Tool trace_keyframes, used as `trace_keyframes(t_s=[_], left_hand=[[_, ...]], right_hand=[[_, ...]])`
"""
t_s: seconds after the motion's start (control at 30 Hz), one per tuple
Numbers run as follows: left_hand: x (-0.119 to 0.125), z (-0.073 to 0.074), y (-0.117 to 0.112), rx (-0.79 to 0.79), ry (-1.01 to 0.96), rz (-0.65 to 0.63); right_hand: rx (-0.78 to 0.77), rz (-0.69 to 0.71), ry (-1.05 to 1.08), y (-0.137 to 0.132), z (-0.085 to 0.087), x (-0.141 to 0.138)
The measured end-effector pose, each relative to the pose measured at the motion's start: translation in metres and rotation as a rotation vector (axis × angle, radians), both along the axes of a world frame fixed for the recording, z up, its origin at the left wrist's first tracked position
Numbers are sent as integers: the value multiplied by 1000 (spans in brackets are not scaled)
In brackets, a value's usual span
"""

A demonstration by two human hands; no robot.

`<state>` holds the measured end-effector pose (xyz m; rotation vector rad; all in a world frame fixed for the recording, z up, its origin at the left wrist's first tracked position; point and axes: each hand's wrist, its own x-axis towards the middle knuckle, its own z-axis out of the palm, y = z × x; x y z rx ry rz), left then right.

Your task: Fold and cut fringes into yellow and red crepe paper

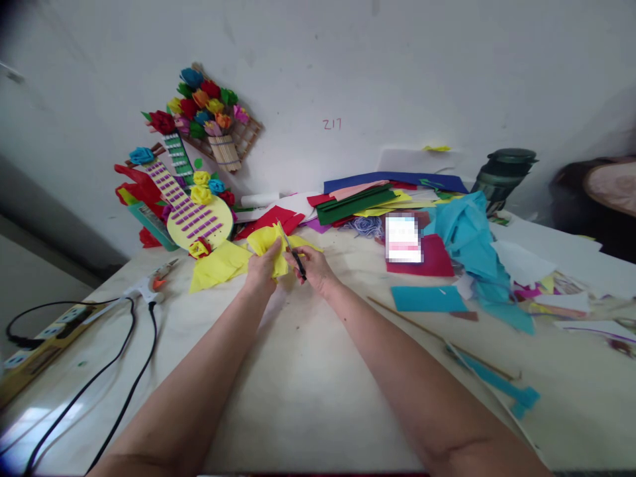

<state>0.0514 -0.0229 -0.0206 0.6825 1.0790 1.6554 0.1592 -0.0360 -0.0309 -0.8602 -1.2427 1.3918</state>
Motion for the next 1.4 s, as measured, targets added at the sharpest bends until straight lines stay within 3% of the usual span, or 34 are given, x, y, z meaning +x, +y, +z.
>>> trace_keyframes(t_s=[0.43,0.73,1.13,1.4], left_hand=[[-3,-1,1,-1,29,-20],[1,-2,-1,3,57,-70],[-1,-4,0,3,26,-51],[-2,-3,2,-67,-3,49]], right_hand=[[18,51,-22,3,-3,5],[34,6,-20,5,-4,7],[42,-85,-11,7,-6,5],[18,-62,-6,5,-6,5]])
